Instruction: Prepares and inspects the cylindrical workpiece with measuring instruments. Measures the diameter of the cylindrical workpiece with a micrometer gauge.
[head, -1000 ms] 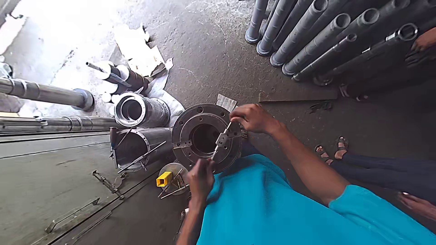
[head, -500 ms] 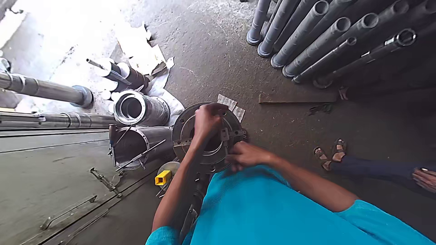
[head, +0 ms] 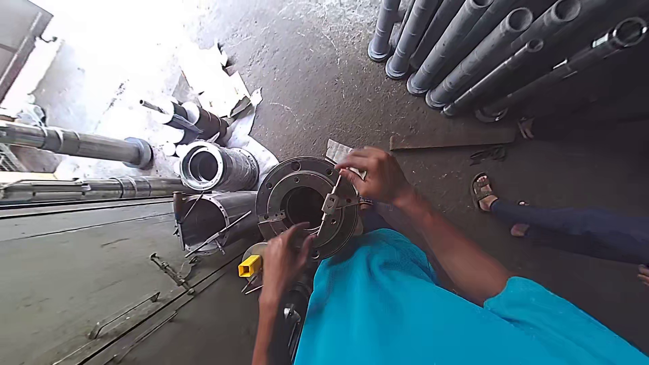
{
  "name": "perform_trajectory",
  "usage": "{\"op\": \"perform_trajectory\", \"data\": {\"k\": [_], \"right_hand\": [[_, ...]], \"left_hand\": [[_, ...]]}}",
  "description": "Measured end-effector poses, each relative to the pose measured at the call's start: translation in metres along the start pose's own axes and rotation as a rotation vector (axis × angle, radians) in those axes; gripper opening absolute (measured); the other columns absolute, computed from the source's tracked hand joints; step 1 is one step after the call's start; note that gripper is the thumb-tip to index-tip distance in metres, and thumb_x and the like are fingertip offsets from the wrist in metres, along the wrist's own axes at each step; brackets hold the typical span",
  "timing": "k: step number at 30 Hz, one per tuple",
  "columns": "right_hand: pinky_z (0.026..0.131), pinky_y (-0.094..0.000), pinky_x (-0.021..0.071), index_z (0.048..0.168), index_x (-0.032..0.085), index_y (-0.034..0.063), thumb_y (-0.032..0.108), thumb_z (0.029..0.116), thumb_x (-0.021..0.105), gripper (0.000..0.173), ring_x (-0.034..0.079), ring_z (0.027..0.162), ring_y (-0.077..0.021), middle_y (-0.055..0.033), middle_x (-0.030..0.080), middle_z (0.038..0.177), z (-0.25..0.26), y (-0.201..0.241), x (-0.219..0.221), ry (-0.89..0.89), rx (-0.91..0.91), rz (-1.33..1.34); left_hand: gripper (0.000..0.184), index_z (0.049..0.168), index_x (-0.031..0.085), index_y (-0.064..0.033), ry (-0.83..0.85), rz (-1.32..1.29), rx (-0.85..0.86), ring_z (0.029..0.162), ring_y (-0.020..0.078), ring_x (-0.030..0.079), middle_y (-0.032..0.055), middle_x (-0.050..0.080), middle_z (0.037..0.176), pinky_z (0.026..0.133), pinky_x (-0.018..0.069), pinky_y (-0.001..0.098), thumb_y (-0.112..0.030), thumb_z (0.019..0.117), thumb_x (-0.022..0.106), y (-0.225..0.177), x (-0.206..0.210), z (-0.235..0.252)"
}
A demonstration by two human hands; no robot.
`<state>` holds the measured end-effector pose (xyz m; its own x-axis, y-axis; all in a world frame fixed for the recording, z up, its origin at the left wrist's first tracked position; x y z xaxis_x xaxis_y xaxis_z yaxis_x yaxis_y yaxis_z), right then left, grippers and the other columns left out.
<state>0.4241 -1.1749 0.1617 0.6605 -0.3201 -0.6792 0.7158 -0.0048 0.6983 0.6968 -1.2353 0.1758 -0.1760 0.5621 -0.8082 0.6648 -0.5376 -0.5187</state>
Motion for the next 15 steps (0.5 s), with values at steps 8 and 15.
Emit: {"op": "perform_trajectory", "data": {"k": [8,15], "right_hand": [[0.074,-0.0428,0.0543,0.089,0.071,0.0087,0.029,0.1050,0.049,0.034,0.067,0.082,-0.0261,-0.0069,0.069,0.081,-0.030,-0.016,0.008,0.223,-0.040,-0.156],[0.055,-0.0419,0.0527,0.078,0.067,0.0062,0.028,0.1026,0.049,0.038,0.066,0.062,-0.0263,-0.0079,0.062,0.064,-0.113,0.047,0.029,0.200,0.144,-0.267]], "left_hand": [[0.022,0.105,0.080,-0.0098,-0.311,0.096,0.049,0.079,0.0230,0.074,0.0086,0.076,0.090,0.069,0.0606,0.0432,-0.012,0.0968,0.060,-0.005,0.020,0.000],[0.018,0.114,0.077,-0.0137,-0.378,0.039,0.211,0.105,0.0209,0.072,0.0069,0.074,0.117,0.090,0.0581,0.0440,-0.020,0.0982,0.070,0.017,-0.010,0.073]]}}
Point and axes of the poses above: each hand's wrist, its own z-axis towards the middle knuckle, its own x-axis out of the palm, y = z × x, the point moved 4 cm from there along z, towards the middle knuckle
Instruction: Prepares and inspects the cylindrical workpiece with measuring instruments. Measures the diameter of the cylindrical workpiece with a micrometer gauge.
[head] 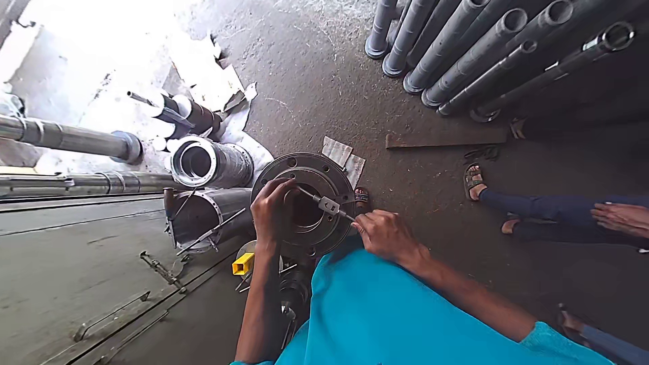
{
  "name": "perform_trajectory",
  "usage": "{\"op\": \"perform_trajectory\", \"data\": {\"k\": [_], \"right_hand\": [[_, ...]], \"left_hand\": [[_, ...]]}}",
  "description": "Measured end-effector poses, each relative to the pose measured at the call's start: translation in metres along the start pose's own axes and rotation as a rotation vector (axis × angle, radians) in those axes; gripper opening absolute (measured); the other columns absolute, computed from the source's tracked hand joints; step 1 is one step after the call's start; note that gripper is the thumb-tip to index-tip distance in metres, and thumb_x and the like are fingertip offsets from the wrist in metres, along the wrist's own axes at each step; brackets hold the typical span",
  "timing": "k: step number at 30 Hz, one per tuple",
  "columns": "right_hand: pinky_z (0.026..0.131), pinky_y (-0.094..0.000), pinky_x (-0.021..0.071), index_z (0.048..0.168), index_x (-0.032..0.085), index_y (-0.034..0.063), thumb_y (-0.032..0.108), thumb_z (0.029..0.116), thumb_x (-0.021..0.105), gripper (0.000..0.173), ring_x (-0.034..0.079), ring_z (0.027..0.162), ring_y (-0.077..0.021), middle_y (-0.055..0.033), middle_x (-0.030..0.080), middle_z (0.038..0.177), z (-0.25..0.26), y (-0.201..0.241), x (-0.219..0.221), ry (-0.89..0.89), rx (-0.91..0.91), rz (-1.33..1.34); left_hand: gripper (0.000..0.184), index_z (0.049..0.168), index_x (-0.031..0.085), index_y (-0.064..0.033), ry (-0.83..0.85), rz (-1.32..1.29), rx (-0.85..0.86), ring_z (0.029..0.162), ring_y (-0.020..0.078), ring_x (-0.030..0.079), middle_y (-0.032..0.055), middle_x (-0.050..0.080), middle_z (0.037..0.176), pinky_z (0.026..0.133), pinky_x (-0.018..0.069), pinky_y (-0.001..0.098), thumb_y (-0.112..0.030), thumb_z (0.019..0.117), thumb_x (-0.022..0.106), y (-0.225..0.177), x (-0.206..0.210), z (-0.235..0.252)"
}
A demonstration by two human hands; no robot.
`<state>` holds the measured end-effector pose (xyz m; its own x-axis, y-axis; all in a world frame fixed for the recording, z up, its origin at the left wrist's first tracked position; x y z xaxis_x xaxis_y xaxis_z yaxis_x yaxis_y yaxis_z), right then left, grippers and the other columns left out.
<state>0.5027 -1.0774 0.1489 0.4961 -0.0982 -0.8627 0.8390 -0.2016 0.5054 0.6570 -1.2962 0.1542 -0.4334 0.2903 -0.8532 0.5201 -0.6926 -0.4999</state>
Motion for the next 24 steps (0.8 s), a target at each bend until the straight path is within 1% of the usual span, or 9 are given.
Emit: {"op": "perform_trajectory", "data": {"k": [2,4,7,10,12,15,20,23,24], "right_hand": [[0.060,-0.0501,0.0556,0.083,0.071,0.0086,0.031,0.1019,0.054,0.034,0.069,0.069,-0.0283,-0.0083,0.067,0.071,0.016,-0.018,-0.008,0.139,-0.049,0.057],[0.062,-0.0581,0.0560,0.090,0.074,0.0121,0.034,0.1005,0.059,0.028,0.071,0.075,-0.0312,-0.0088,0.071,0.079,0.043,-0.043,-0.019,0.218,-0.050,0.059],[0.067,-0.0591,0.0551,0.103,0.075,0.0169,0.040,0.1029,0.056,0.030,0.072,0.082,-0.0319,-0.0082,0.073,0.092,0.092,-0.066,-0.026,0.179,-0.072,0.087],[0.074,-0.0566,0.0565,0.110,0.076,0.0211,0.036,0.1029,0.060,0.023,0.072,0.090,-0.0287,-0.0056,0.074,0.102,0.131,-0.059,-0.030,0.213,-0.151,0.119],[0.079,-0.0571,0.0566,0.107,0.076,0.0213,0.036,0.1021,0.062,0.021,0.072,0.093,-0.0279,-0.0044,0.075,0.102,0.136,-0.058,-0.038,0.290,-0.159,0.094],[0.075,-0.0571,0.0544,0.099,0.077,0.0158,0.035,0.1017,0.063,0.025,0.071,0.081,-0.0289,-0.0077,0.072,0.084,0.109,-0.061,-0.046,0.497,-0.091,0.114],[0.068,-0.0347,0.0603,0.099,0.072,-0.0015,0.021,0.1094,0.050,0.033,0.069,0.064,-0.0133,-0.0073,0.073,0.078,0.045,-0.018,0.001,0.897,0.091,0.642],[0.066,-0.0314,0.0590,0.107,0.068,-0.0018,0.027,0.1109,0.044,0.037,0.069,0.066,-0.0112,-0.0064,0.074,0.084,0.029,0.024,0.039,0.783,0.363,0.953],[0.064,-0.0294,0.0586,0.110,0.067,-0.0012,0.029,0.1111,0.044,0.038,0.068,0.066,-0.0096,-0.0051,0.074,0.086,0.028,0.042,0.050,0.700,0.453,1.061]], "left_hand": [[0.018,0.113,0.078,-0.0129,-0.015,-0.030,-0.028,0.093,0.0196,0.074,0.0066,0.076,0.108,0.082,0.0597,0.0432,-0.019,0.0977,0.070,0.003,0.000,-0.007],[0.017,0.101,0.078,-0.0069,-0.035,-0.032,-0.067,0.077,0.0188,0.072,0.0077,0.076,0.091,0.071,0.0602,0.0409,-0.020,0.0967,0.069,0.002,-0.005,-0.032],[0.024,0.089,0.075,-0.0046,0.029,-0.033,-0.154,0.068,0.0137,0.070,0.0052,0.073,0.077,0.065,0.0596,0.0346,-0.026,0.0963,0.068,-0.019,-0.004,-0.079],[0.015,0.092,0.074,-0.0050,-0.040,-0.338,-0.325,0.066,0.0033,0.069,-0.0006,0.074,0.078,0.062,0.0590,0.0221,-0.020,0.0923,0.073,-0.040,0.013,-0.107],[0.010,0.098,0.073,0.0001,-0.101,-0.655,-0.468,0.068,0.0100,0.071,0.0048,0.076,0.082,0.062,0.0619,0.0265,-0.008,0.0910,0.073,-0.037,0.022,-0.105],[0.016,0.109,0.071,0.0051,-0.152,-0.890,-0.625,0.067,0.0148,0.071,0.0097,0.076,0.088,0.061,0.0619,0.0299,0.000,0.0936,0.069,-0.018,0.024,-0.079],[0.028,0.131,0.068,-0.0124,0.172,-0.818,-0.507,0.061,0.0077,0.065,0.0030,0.077,0.105,0.052,0.0528,0.0234,-0.012,0.1046,0.058,-0.016,0.022,0.008],[0.028,0.127,0.071,-0.0127,0.369,-0.501,-0.273,0.095,0.0098,0.073,0.0009,0.078,0.110,0.087,0.0593,0.0366,-0.014,0.1021,0.059,-0.042,0.033,0.057],[0.028,0.125,0.073,-0.0136,0.455,-0.395,-0.172,0.097,0.0121,0.073,0.0014,0.078,0.108,0.091,0.0577,0.0418,-0.015,0.1018,0.059,-0.054,0.038,0.066]]}}
Point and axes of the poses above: each hand's wrist, its own z-axis towards the middle knuckle, its own x-axis out of the palm, y = z × x, the point moved 4 cm from there along z, towards the middle knuckle
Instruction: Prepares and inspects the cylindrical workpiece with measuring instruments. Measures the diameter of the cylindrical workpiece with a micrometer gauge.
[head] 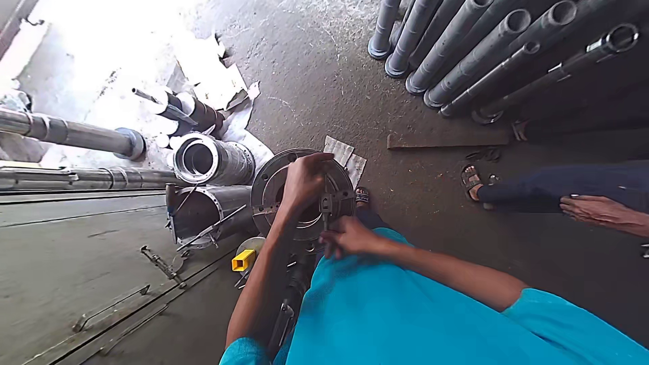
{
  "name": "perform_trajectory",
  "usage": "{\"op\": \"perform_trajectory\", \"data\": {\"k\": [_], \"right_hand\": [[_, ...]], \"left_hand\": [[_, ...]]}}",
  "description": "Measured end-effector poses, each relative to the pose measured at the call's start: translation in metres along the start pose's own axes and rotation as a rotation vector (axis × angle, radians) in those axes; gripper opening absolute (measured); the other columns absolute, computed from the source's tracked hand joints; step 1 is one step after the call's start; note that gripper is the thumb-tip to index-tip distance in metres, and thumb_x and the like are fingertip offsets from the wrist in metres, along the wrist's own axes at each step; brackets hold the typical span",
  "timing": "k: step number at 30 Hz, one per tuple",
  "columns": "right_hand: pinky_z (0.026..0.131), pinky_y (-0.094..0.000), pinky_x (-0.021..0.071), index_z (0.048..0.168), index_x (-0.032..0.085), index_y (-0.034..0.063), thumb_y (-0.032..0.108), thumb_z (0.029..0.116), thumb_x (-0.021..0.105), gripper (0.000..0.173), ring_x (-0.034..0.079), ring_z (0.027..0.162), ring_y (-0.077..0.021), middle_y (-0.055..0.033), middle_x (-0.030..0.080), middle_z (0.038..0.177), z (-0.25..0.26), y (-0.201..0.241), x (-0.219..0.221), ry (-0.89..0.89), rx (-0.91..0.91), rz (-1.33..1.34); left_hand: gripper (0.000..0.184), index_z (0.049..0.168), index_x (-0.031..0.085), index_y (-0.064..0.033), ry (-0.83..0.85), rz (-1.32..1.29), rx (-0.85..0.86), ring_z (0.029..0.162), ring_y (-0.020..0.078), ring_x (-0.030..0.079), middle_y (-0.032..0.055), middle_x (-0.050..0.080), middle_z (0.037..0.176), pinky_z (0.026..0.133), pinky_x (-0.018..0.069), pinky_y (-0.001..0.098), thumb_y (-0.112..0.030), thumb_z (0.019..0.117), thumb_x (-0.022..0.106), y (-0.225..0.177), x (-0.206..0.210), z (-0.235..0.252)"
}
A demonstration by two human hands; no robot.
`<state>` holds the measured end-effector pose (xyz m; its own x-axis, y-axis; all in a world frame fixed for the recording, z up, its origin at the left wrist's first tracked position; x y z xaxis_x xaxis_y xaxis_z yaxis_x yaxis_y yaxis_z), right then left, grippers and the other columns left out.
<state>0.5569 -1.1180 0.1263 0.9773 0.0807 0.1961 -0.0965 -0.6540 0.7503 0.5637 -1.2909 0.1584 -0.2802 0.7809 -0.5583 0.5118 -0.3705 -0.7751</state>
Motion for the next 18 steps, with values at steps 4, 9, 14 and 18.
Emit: {"op": "perform_trajectory", "data": {"k": [4,9,14,18], "right_hand": [[0.052,-0.0215,0.0535,0.104,0.064,-0.0027,0.023,0.1125,0.042,0.036,0.067,0.057,-0.0058,-0.0033,0.074,0.077,0.028,0.035,0.043,-0.170,0.069,0.464],[0.064,-0.0278,0.0578,0.113,0.071,0.0005,0.022,0.1088,0.049,0.031,0.069,0.069,-0.0087,-0.0050,0.075,0.089,0.006,0.030,-0.002,0.033,-0.138,-0.075],[0.067,-0.0423,0.0584,0.109,0.077,0.0110,0.020,0.0984,0.062,0.021,0.067,0.072,-0.0182,-0.0070,0.072,0.092,-0.026,0.074,-0.098,-0.650,-0.723,-0.636],[0.077,-0.0486,0.0581,0.113,0.076,0.0177,0.035,0.1034,0.056,0.028,0.070,0.091,-0.0246,-0.0076,0.071,0.109,0.003,0.078,-0.132,-0.510,-0.640,-0.958]], "left_hand": [[0.035,0.130,0.070,-0.0189,0.369,0.278,0.216,0.090,0.0176,0.073,0.0001,0.078,0.106,0.083,0.0561,0.0499,-0.011,0.0984,0.057,-0.039,0.022,0.016],[0.040,0.141,0.059,-0.0169,-0.041,0.135,0.174,0.098,0.0170,0.074,-0.0007,0.074,0.124,0.082,0.0588,0.0481,-0.012,0.1007,0.062,-0.010,-0.008,-0.052],[0.033,0.127,0.069,-0.0088,-0.291,0.071,-0.045,0.088,0.0091,0.073,0.0016,0.077,0.106,0.078,0.0618,0.0351,-0.027,0.1009,0.059,0.059,0.004,-0.148],[0.028,0.120,0.075,-0.0107,-0.401,0.152,-0.085,0.075,0.0059,0.071,0.0006,0.078,0.096,0.069,0.0602,0.0280,-0.023,0.0973,0.064,0.052,0.036,-0.174]]}}
Point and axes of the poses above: each hand's wrist, its own z-axis towards the middle knuckle, its own x-axis out of the palm, y = z × x, the point moved 4 cm from there along z, towards the middle knuckle
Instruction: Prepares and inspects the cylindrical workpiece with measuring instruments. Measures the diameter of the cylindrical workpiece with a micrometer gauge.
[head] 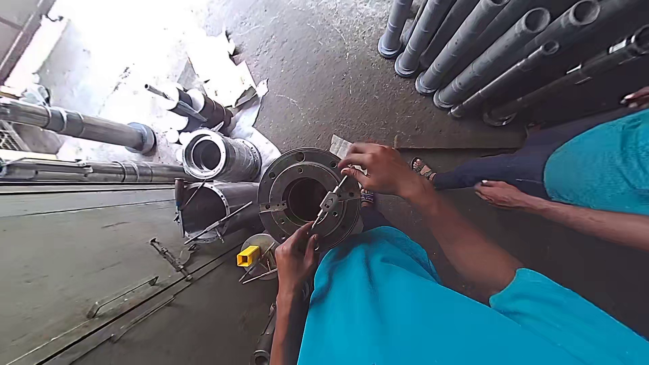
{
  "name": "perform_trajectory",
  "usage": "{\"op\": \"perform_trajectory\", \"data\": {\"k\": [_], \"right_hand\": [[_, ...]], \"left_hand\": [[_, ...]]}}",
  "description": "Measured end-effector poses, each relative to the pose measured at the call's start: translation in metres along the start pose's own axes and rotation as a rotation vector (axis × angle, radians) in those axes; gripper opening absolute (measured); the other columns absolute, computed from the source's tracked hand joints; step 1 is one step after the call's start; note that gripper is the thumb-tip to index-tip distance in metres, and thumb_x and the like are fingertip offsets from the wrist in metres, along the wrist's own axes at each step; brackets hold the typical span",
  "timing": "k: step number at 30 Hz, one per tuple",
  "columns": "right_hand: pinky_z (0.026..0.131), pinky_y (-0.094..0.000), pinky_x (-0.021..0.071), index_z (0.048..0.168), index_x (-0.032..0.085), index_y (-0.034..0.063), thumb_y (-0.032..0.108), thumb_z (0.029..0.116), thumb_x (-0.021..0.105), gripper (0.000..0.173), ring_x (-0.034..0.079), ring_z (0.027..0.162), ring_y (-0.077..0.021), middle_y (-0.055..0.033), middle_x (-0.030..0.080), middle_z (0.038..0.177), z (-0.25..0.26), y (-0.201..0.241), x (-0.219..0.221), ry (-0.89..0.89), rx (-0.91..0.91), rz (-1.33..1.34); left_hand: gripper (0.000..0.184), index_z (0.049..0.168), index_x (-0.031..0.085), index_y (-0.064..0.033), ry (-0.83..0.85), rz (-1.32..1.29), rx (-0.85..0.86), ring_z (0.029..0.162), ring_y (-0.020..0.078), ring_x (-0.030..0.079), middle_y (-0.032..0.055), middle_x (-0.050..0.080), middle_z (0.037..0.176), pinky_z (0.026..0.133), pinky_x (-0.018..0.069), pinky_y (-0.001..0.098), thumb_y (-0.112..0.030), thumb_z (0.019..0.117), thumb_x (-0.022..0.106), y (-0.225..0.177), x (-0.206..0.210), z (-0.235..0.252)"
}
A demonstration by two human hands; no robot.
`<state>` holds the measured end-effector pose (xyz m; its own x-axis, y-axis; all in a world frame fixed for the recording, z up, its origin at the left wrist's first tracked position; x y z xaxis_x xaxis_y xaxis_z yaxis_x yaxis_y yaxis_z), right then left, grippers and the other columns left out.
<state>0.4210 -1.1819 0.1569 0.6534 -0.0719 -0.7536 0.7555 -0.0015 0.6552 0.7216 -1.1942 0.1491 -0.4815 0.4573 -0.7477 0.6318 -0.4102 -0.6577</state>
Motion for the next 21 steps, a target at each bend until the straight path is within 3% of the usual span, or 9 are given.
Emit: {"op": "perform_trajectory", "data": {"k": [1,4,6,9,12,14,16,18,21], "right_hand": [[0.077,-0.0523,0.0578,0.107,0.076,0.0154,0.036,0.1047,0.054,0.030,0.071,0.093,-0.0275,-0.0083,0.071,0.104,0.001,-0.003,0.006,0.095,-0.008,-0.026],[0.063,-0.0517,0.0528,0.089,0.067,0.0102,0.037,0.1067,0.048,0.037,0.068,0.075,-0.0280,-0.0080,0.065,0.078,-0.013,-0.007,0.019,0.134,0.010,-0.031],[0.056,-0.0491,0.0491,0.083,0.062,0.0090,0.035,0.1066,0.046,0.038,0.064,0.066,-0.0275,-0.0078,0.059,0.069,-0.033,0.002,0.025,0.063,0.073,-0.043],[0.053,-0.0506,0.0533,0.082,0.066,0.0051,0.028,0.1043,0.051,0.035,0.066,0.062,-0.0309,-0.0104,0.060,0.064,-0.072,0.041,0.038,0.007,0.214,-0.129],[0.051,-0.0481,0.0523,0.083,0.065,0.0050,0.032,0.1053,0.046,0.040,0.066,0.057,-0.0302,-0.0091,0.058,0.059,-0.101,0.065,0.063,0.038,0.227,-0.152],[0.057,-0.0519,0.0512,0.089,0.066,0.0064,0.039,0.1070,0.045,0.043,0.067,0.065,-0.0321,-0.0102,0.061,0.065,-0.099,0.058,0.056,0.206,0.270,-0.095],[0.061,-0.0568,0.0522,0.093,0.068,0.0107,0.039,0.1045,0.052,0.035,0.069,0.071,-0.0333,-0.0101,0.065,0.070,-0.085,0.040,0.039,0.320,0.316,-0.081],[0.059,-0.0590,0.0523,0.092,0.069,0.0134,0.039,0.1027,0.056,0.031,0.068,0.070,-0.0337,-0.0095,0.066,0.072,-0.064,0.015,0.023,0.268,0.296,-0.091],[0.071,-0.0615,0.0541,0.109,0.072,0.0158,0.038,0.1051,0.055,0.028,0.071,0.082,-0.0353,-0.0116,0.072,0.087,-0.022,-0.007,0.009,0.226,0.215,-0.056]], "left_hand": [[0.024,0.115,0.077,-0.0100,-0.059,0.050,0.016,0.073,0.0080,0.071,0.0022,0.077,0.092,0.068,0.0596,0.0292,-0.020,0.0970,0.064,-0.003,0.002,0.001],[0.021,0.106,0.079,-0.0095,-0.133,0.190,0.082,0.072,0.0178,0.072,0.0070,0.077,0.088,0.066,0.0593,0.0377,-0.016,0.0967,0.062,0.002,0.000,0.016],[0.021,0.107,0.079,-0.0109,-0.114,0.271,0.103,0.078,0.0257,0.074,0.0096,0.076,0.093,0.067,0.0604,0.0467,-0.015,0.0985,0.060,0.006,-0.006,0.033],[0.023,0.119,0.076,-0.0168,-0.094,0.328,0.154,0.084,0.0329,0.072,0.0124,0.074,0.105,0.067,0.0572,0.0556,-0.019,0.1033,0.058,0.010,-0.015,0.080],[0.023,0.124,0.072,-0.0200,-0.030,0.336,0.324,0.087,0.0309,0.071,0.0103,0.072,0.110,0.071,0.0560,0.0526,-0.021,0.1048,0.059,-0.006,-0.017,0.118],[0.023,0.123,0.073,-0.0186,-0.005,0.346,0.343,0.090,0.0316,0.071,0.0105,0.072,0.109,0.074,0.0561,0.0532,-0.023,0.1053,0.058,-0.010,-0.020,0.123],[0.025,0.120,0.073,-0.0139,0.002,0.359,0.224,0.090,0.0349,0.072,0.0133,0.074,0.108,0.075,0.0565,0.0576,-0.025,0.1064,0.055,0.001,-0.020,0.112],[0.022,0.113,0.074,-0.0087,0.002,0.332,0.120,0.085,0.0334,0.073,0.0136,0.074,0.101,0.072,0.0577,0.0570,-0.020,0.1035,0.058,0.011,-0.020,0.083],[0.021,0.101,0.075,-0.0040,-0.029,0.190,0.074,0.072,0.0205,0.072,0.0083,0.074,0.084,0.066,0.0603,0.0435,-0.021,0.0972,0.062,0.005,-0.006,0.024]]}}
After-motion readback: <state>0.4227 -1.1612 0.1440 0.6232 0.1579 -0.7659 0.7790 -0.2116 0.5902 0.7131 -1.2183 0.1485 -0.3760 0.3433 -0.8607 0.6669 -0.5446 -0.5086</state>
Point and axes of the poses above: each hand's wrist, its own z-axis towards the middle knuckle, its own x-axis out of the palm, y = z × x, the point moved 4 cm from there along z, towards the middle knuckle
